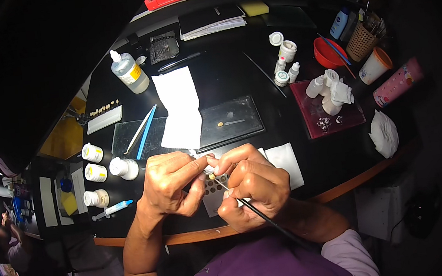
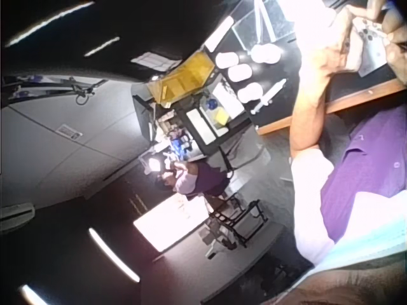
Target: The person paints a dental crown using a fine brush and a color palette under a lamp. The person then places the tools on the desk, stands up, and walks through the workshop.
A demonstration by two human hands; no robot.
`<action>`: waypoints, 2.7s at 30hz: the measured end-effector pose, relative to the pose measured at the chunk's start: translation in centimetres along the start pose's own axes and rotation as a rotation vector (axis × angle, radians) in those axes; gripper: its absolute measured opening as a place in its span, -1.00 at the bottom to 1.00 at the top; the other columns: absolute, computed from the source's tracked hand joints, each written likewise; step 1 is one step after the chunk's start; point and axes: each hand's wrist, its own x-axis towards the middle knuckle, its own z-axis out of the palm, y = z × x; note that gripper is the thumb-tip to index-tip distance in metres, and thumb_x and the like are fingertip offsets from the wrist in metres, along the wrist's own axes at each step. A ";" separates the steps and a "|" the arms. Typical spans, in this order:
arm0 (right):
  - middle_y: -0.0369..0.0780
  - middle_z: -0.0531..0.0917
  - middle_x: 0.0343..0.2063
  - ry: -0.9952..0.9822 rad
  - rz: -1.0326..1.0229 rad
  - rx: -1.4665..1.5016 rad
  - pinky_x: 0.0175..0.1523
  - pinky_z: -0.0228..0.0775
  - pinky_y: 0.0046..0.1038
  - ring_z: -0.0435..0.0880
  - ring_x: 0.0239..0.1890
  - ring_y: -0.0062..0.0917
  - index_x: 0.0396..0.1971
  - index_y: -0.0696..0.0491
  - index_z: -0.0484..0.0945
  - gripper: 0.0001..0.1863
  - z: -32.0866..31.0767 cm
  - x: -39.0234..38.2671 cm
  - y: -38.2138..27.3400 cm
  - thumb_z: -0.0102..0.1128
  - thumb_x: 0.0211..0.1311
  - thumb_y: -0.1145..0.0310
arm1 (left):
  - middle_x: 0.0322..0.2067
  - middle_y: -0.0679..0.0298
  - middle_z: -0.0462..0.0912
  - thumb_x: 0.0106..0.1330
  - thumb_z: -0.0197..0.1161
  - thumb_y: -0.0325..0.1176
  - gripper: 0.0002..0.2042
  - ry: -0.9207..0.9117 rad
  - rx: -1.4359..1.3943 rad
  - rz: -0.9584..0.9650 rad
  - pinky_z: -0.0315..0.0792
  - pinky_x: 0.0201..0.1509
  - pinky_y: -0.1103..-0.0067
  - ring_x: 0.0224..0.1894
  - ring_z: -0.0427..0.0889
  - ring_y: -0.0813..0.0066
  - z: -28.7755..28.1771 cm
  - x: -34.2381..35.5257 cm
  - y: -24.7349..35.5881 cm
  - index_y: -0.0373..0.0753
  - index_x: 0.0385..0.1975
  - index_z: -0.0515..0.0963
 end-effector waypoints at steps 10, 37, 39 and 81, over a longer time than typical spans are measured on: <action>-0.24 0.53 -0.55 -0.017 0.010 -0.002 0.07 0.77 -0.13 0.72 -0.19 -0.26 -0.53 0.09 0.42 -0.79 0.1 0.0 -0.1 0.27 -0.07 0.68 | -0.68 0.30 0.50 -0.01 0.33 -0.54 -0.75 -0.007 0.012 0.017 0.44 -0.57 0.48 -0.68 0.55 0.37 -0.1 0.0 0.0 -0.37 -0.27 0.72; -0.24 0.53 -0.55 -0.002 -0.002 -0.020 0.00 0.77 -0.16 0.72 -0.21 -0.27 -0.55 0.09 0.44 -0.80 0.2 -0.2 0.0 0.29 -0.06 0.66 | -0.69 0.31 0.49 -0.01 0.33 -0.53 -0.76 0.012 -0.006 0.019 0.41 -0.59 0.49 -0.70 0.52 0.41 0.1 -0.1 -0.2 -0.36 -0.28 0.72; -0.24 0.54 -0.55 0.000 -0.004 -0.018 0.00 0.78 -0.16 0.72 -0.21 -0.27 -0.55 0.09 0.44 -0.80 0.2 -0.1 0.0 0.28 -0.06 0.66 | -0.68 0.30 0.46 -0.04 0.31 -0.55 -0.71 0.014 -0.016 0.028 0.38 -0.60 0.47 -0.70 0.50 0.39 0.1 -0.1 -0.3 -0.41 -0.26 0.72; -0.23 0.52 -0.54 -0.009 -0.020 -0.029 0.01 0.79 -0.14 0.72 -0.21 -0.26 -0.52 0.10 0.42 -0.80 -0.1 0.2 0.2 0.26 -0.05 0.67 | -0.64 0.25 0.54 0.08 0.33 -0.55 -0.75 0.015 0.010 -0.043 0.49 -0.54 0.46 -0.64 0.59 0.34 0.5 -0.2 0.3 -0.39 -0.21 0.73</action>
